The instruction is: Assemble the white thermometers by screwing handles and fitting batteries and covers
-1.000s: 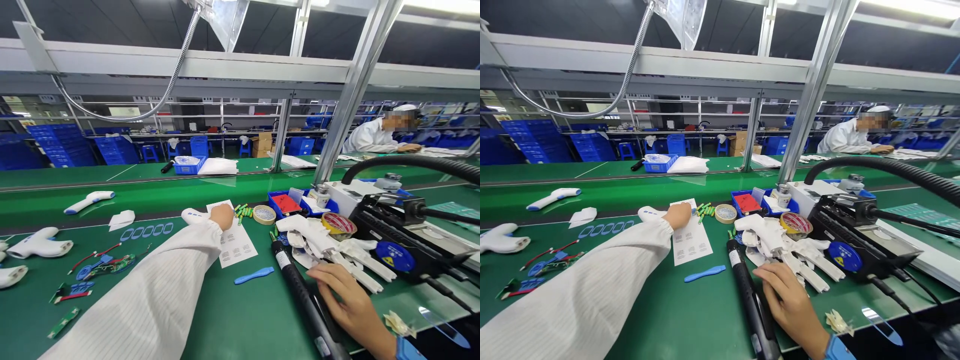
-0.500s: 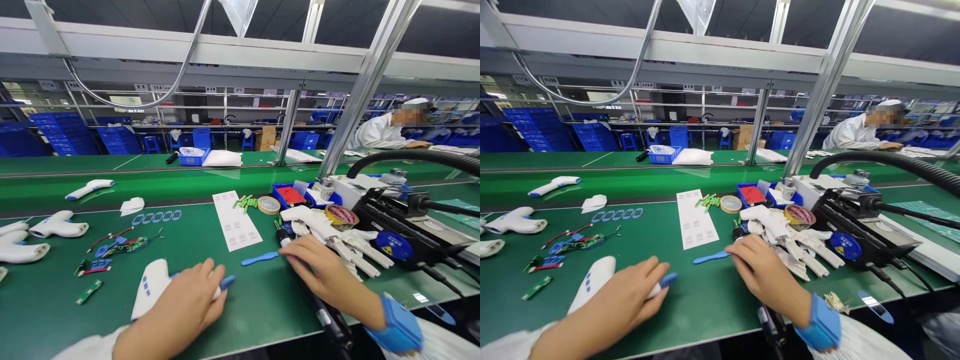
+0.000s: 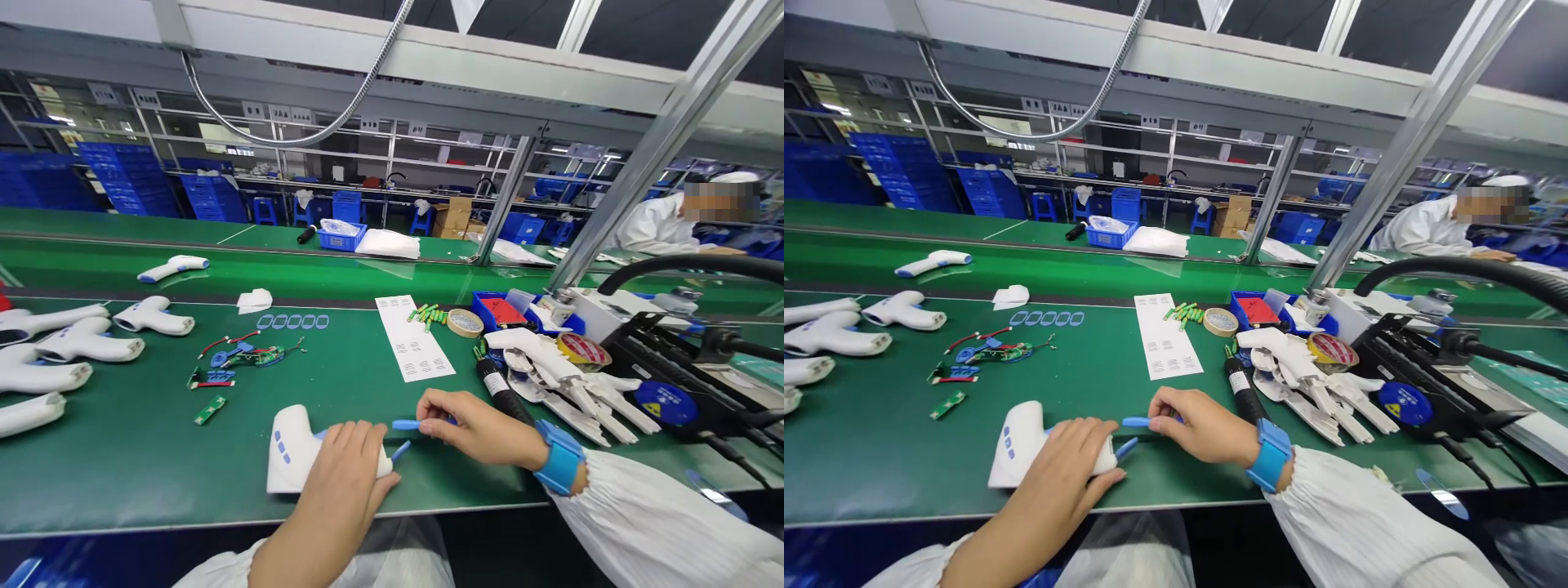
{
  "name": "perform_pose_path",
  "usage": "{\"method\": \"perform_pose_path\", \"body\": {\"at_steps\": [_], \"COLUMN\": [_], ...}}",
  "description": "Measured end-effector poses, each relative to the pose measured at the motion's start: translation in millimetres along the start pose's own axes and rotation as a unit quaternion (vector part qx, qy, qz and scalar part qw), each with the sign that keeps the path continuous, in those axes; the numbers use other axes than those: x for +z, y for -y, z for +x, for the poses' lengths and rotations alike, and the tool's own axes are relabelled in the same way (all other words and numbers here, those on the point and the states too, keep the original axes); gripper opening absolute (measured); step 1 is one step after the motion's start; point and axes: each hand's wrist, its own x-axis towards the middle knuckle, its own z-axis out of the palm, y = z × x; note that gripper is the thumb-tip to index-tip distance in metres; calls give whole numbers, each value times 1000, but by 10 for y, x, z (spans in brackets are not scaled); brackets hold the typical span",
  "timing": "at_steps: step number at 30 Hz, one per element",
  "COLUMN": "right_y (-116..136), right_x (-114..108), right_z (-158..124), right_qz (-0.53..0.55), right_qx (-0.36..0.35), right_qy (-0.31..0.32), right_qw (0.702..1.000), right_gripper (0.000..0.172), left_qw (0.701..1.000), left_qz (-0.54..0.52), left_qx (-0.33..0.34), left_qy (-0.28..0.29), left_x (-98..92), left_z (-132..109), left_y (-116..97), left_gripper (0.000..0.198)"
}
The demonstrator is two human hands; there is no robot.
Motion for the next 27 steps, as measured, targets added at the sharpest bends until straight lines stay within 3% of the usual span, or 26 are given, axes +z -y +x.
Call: {"method": "perform_pose_path", "body": {"at_steps": [13, 20, 24, 27], "right_y": [94, 28, -53, -81], "right_x": [101, 166, 179, 155], "right_z": [166, 354, 472, 545], "right_qz": [154, 114, 74, 57], "right_qx": [36, 68, 74, 81], "right_qy": [79, 112, 94, 103], "right_qw": [984, 985, 990, 990], "right_gripper": [29, 24, 19, 20], "left_qw": [992, 997, 1000, 999], "left_qz": [-80, -56, -13, -4], "left_qx": [71, 58, -3, -26], "left_qy": [-60, 11, 23, 42], "left_x": [9, 35, 3, -31], "left_z": [18, 158, 194, 201], "left_y": [139, 109, 165, 212], "left_gripper": [36, 40, 52, 40]}}
